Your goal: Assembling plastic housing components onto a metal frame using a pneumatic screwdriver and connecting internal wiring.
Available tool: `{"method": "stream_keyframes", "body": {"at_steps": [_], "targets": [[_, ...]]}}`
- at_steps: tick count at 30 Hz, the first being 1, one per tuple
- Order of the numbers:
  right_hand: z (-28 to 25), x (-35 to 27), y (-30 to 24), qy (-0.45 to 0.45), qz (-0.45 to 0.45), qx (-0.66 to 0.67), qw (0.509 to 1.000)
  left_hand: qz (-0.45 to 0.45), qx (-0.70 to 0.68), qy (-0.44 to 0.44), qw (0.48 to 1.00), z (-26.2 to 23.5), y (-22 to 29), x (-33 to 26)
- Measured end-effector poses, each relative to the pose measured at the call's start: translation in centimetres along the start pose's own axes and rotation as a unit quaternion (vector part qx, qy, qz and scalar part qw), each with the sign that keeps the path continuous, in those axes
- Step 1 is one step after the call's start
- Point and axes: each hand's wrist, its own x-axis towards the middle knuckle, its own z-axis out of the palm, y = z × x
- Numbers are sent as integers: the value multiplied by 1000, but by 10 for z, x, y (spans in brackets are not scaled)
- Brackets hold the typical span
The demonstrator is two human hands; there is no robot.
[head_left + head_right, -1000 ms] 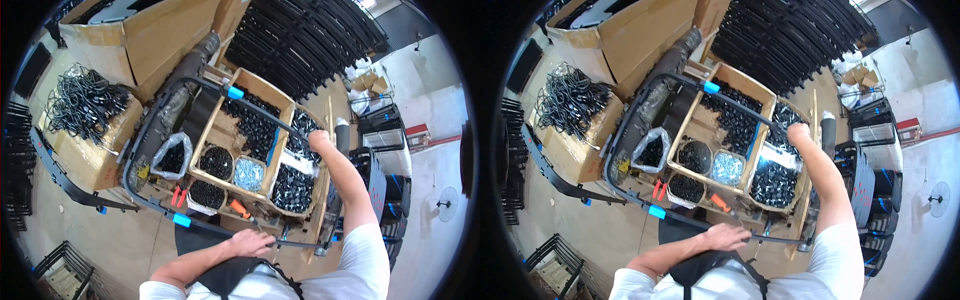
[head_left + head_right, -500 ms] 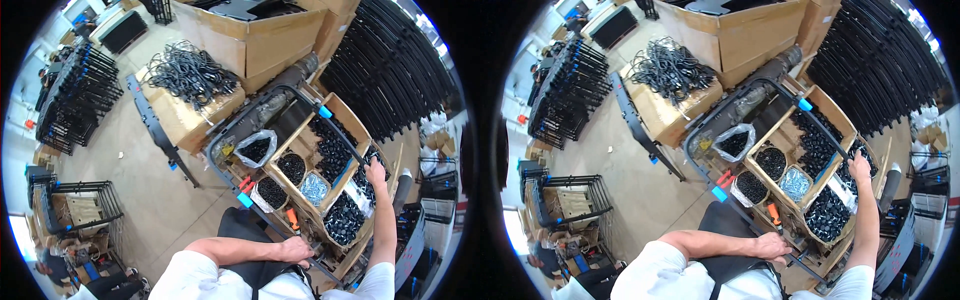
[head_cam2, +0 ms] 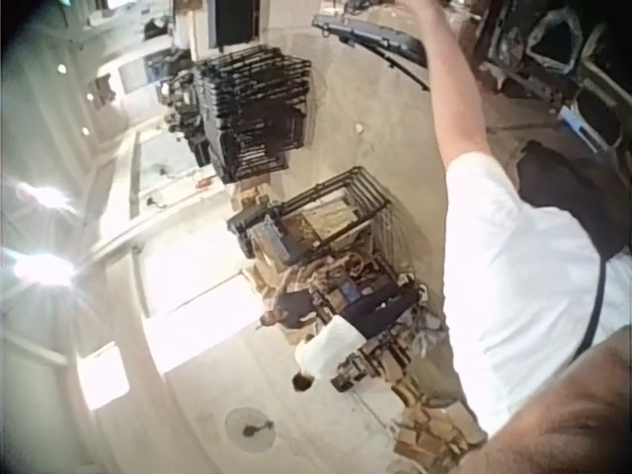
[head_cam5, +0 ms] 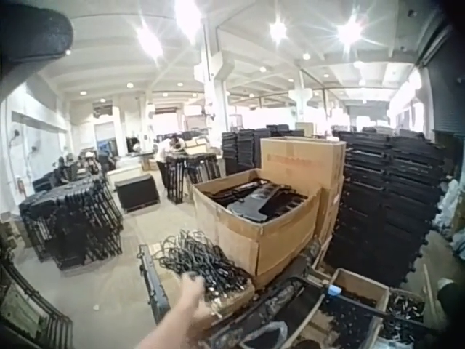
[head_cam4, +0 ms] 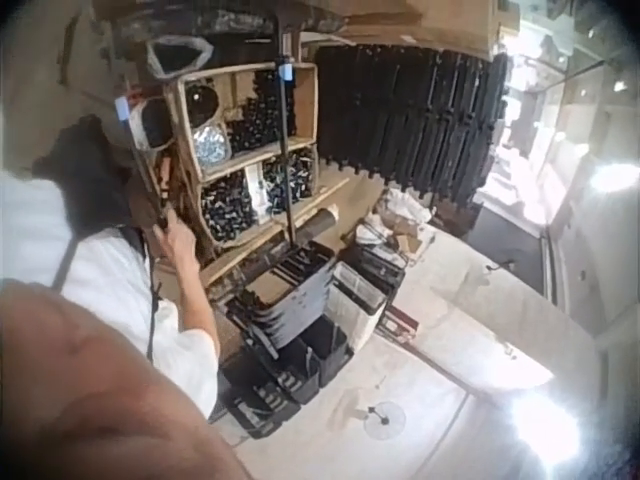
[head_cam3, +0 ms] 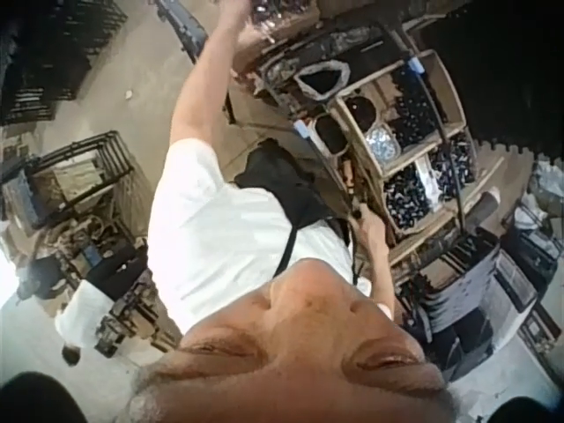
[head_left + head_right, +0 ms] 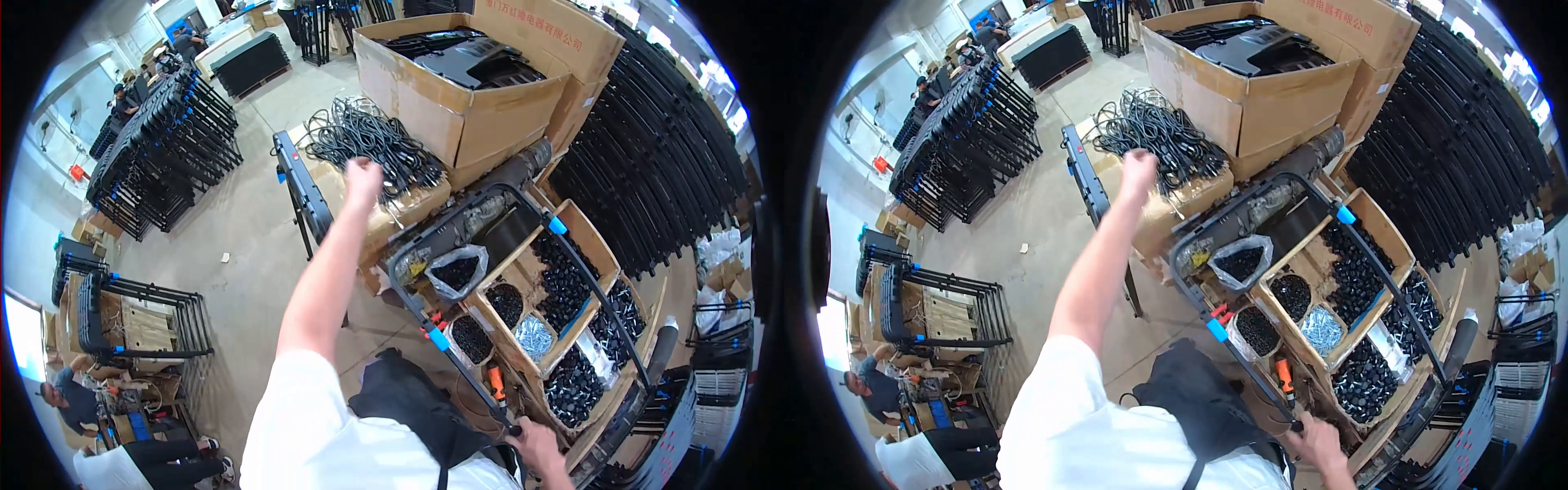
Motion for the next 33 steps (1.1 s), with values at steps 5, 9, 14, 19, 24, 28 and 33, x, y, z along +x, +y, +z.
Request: {"method": "stream_keyframes", "body": {"at_steps": [5,9,14,19,24,28,33], "targets": [[44,9,-12,110,156,-106,976,-299,124,-11,946,-27,-57,183],[32,2,-36,196,322,-139,916,-363,82,4,928,56,-76,161],[41,-7,-26,-20,333,-194,923,-332,-99,9,938,35,-54,173],[51,-12,-20,-41,321,-206,924,-231,-145,5,962,32,8,140],[54,-6,-22,-3,315,-229,921,-85,-159,23,983,-1,77,117],[48,-13,-35,-26,279,-221,934,28,-288,-59,955,-17,113,91],[75,-20,1,-77,303,-261,913,-148,-316,-271,897,-18,126,84]]}}
